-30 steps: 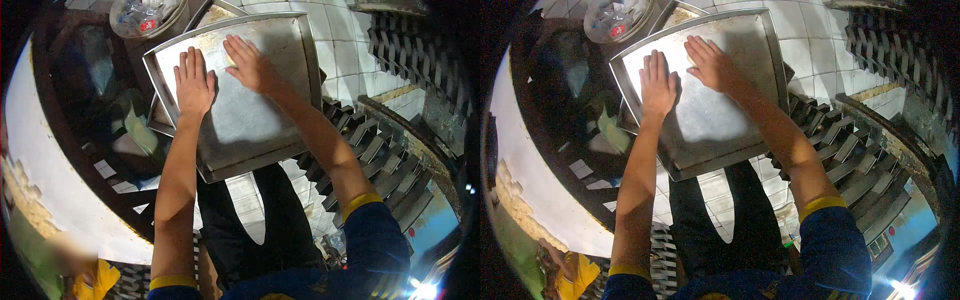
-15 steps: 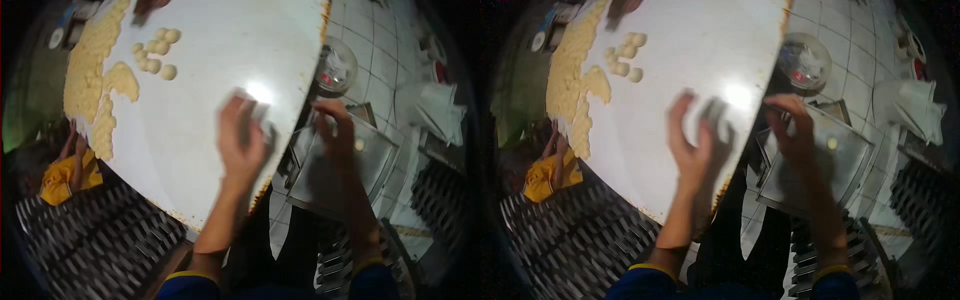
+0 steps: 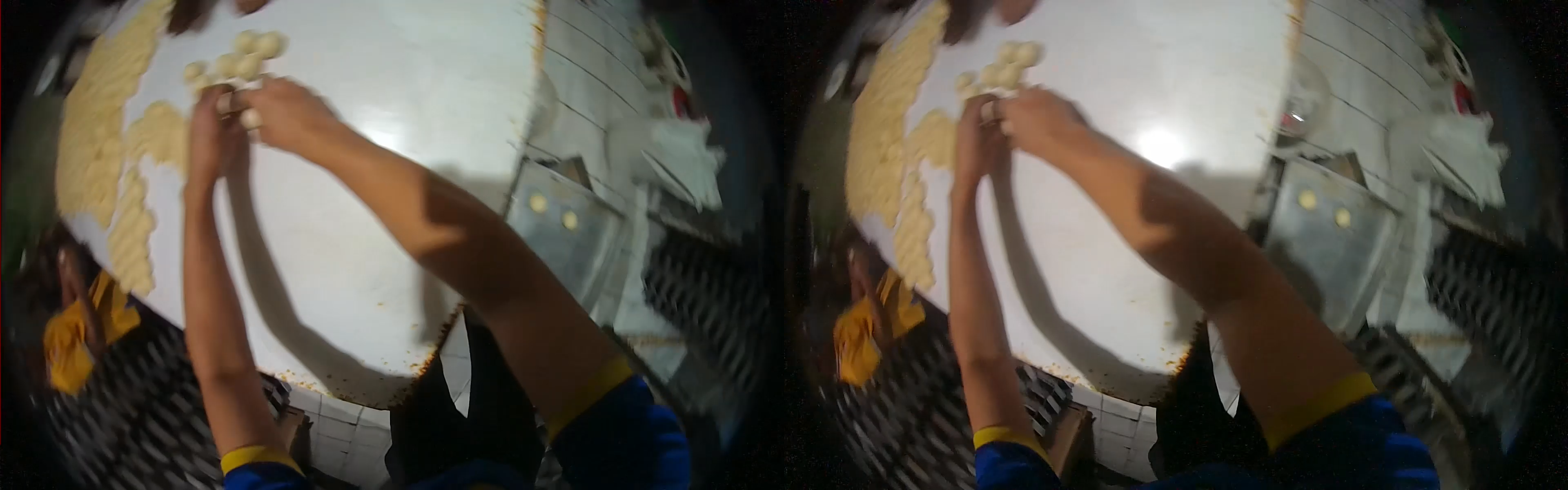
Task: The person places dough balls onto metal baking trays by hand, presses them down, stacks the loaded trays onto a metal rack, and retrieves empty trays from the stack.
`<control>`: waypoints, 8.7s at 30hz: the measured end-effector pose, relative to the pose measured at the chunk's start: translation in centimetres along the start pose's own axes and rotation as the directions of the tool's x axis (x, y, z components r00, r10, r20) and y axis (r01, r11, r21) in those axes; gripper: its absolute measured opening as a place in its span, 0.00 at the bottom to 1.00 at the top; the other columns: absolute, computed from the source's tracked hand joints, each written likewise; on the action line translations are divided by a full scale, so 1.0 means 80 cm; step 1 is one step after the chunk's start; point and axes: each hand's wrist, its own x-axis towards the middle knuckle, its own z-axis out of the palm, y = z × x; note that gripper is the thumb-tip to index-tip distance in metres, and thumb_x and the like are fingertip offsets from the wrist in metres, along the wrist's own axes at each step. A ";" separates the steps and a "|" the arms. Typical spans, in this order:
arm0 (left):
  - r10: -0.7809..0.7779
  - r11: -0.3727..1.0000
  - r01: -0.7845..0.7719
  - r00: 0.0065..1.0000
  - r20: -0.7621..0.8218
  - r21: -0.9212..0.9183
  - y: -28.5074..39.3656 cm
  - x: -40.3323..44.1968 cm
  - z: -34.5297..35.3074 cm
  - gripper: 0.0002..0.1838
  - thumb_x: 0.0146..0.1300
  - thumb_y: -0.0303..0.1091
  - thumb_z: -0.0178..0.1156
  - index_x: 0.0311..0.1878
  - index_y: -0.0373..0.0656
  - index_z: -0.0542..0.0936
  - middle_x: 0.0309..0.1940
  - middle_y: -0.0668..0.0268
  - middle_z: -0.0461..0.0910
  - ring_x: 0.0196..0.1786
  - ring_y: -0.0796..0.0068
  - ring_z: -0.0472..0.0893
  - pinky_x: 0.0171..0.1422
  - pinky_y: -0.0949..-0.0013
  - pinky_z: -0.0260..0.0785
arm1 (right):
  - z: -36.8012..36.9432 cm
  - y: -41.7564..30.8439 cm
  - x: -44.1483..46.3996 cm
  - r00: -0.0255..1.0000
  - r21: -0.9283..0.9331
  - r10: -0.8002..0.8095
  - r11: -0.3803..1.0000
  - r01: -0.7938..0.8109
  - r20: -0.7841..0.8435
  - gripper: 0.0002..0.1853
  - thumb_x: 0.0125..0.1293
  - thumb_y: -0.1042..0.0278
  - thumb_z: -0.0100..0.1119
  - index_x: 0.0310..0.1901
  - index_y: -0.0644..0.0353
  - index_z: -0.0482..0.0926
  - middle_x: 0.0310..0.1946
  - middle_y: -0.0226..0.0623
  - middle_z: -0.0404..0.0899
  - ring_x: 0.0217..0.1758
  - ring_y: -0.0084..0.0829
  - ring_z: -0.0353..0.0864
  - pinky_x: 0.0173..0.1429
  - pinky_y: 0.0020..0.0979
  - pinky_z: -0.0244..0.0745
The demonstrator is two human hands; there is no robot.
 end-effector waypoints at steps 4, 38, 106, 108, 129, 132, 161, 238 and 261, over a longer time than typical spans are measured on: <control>-0.361 0.906 0.286 0.906 -0.220 -0.312 0.090 -0.032 -0.013 0.27 0.74 0.28 0.70 0.75 0.41 0.78 0.68 0.59 0.85 0.63 0.63 0.85 0.67 0.61 0.80 | -0.049 0.005 -0.062 0.989 0.501 0.141 0.860 -0.101 -0.043 0.22 0.61 0.60 0.79 0.55 0.60 0.90 0.47 0.49 0.93 0.53 0.51 0.93 0.58 0.45 0.88; 0.093 0.989 -0.027 0.885 0.457 -0.149 0.674 -0.317 0.572 0.40 0.79 0.43 0.62 0.87 0.35 0.62 0.88 0.42 0.59 0.89 0.36 0.57 0.91 0.34 0.51 | -0.074 0.393 -0.843 0.790 -0.372 0.502 0.700 -0.610 -0.353 0.46 0.78 0.41 0.63 0.84 0.70 0.63 0.89 0.55 0.58 0.93 0.53 0.54 0.94 0.55 0.49; 0.658 0.707 -0.365 0.653 0.375 -0.606 0.867 -0.090 0.631 0.24 0.60 0.18 0.69 0.61 0.43 0.83 0.62 0.57 0.81 0.65 0.44 0.80 0.71 0.48 0.77 | -0.167 0.348 -0.966 0.252 0.317 0.686 0.589 -0.743 -0.683 0.24 0.68 0.70 0.78 0.64 0.55 0.84 0.55 0.43 0.85 0.56 0.49 0.91 0.58 0.46 0.88; 0.739 0.650 -0.439 0.556 0.380 -0.621 0.870 -0.078 0.658 0.25 0.60 0.17 0.69 0.61 0.42 0.83 0.64 0.57 0.80 0.67 0.44 0.79 0.73 0.49 0.77 | -0.168 0.360 -0.966 0.238 0.378 0.718 0.583 -0.719 -0.654 0.23 0.67 0.70 0.78 0.63 0.54 0.83 0.55 0.44 0.82 0.57 0.52 0.89 0.58 0.48 0.87; 0.744 0.667 -0.617 0.517 0.423 -0.418 0.854 -0.151 0.729 0.41 0.84 0.46 0.49 0.94 0.50 0.50 0.94 0.56 0.48 0.94 0.43 0.48 0.94 0.33 0.40 | -0.137 0.430 -0.982 0.607 -0.224 0.565 0.602 -0.767 -0.559 0.45 0.80 0.45 0.61 0.86 0.70 0.61 0.91 0.51 0.55 0.95 0.48 0.51 0.95 0.54 0.43; 0.739 0.673 -0.573 0.534 0.410 -0.467 0.860 -0.142 0.726 0.43 0.81 0.44 0.51 0.94 0.49 0.50 0.95 0.55 0.47 0.94 0.44 0.48 0.95 0.33 0.39 | -0.152 0.428 -0.984 0.600 -0.114 0.594 0.653 -0.749 -0.536 0.45 0.81 0.45 0.60 0.87 0.69 0.59 0.91 0.52 0.54 0.95 0.49 0.50 0.95 0.54 0.43; -0.295 0.942 0.209 0.889 -0.350 -0.264 0.269 -0.007 0.032 0.36 0.71 0.31 0.67 0.81 0.35 0.70 0.76 0.43 0.72 0.77 0.44 0.74 0.83 0.48 0.65 | -0.207 0.092 -0.283 0.890 0.139 -0.085 0.977 0.164 -0.448 0.18 0.71 0.79 0.70 0.61 0.62 0.84 0.57 0.44 0.87 0.57 0.40 0.88 0.58 0.36 0.85; 0.531 0.817 -0.495 0.443 0.722 -0.296 0.600 -0.420 0.424 0.43 0.86 0.56 0.51 0.93 0.44 0.51 0.94 0.59 0.51 0.94 0.57 0.52 0.97 0.46 0.43 | -0.074 0.328 -0.956 0.887 -0.409 0.030 0.894 0.182 0.461 0.51 0.71 0.51 0.73 0.90 0.54 0.58 0.92 0.30 0.58 0.94 0.31 0.55 0.97 0.47 0.44; 0.426 0.810 -0.565 0.384 0.819 -0.157 0.619 -0.437 0.443 0.43 0.88 0.60 0.42 0.94 0.47 0.47 0.95 0.63 0.45 0.95 0.64 0.47 0.99 0.50 0.39 | -0.055 0.343 -0.976 0.891 -0.320 0.008 0.935 0.154 0.453 0.48 0.74 0.48 0.68 0.89 0.55 0.60 0.92 0.32 0.57 0.93 0.36 0.58 0.95 0.52 0.52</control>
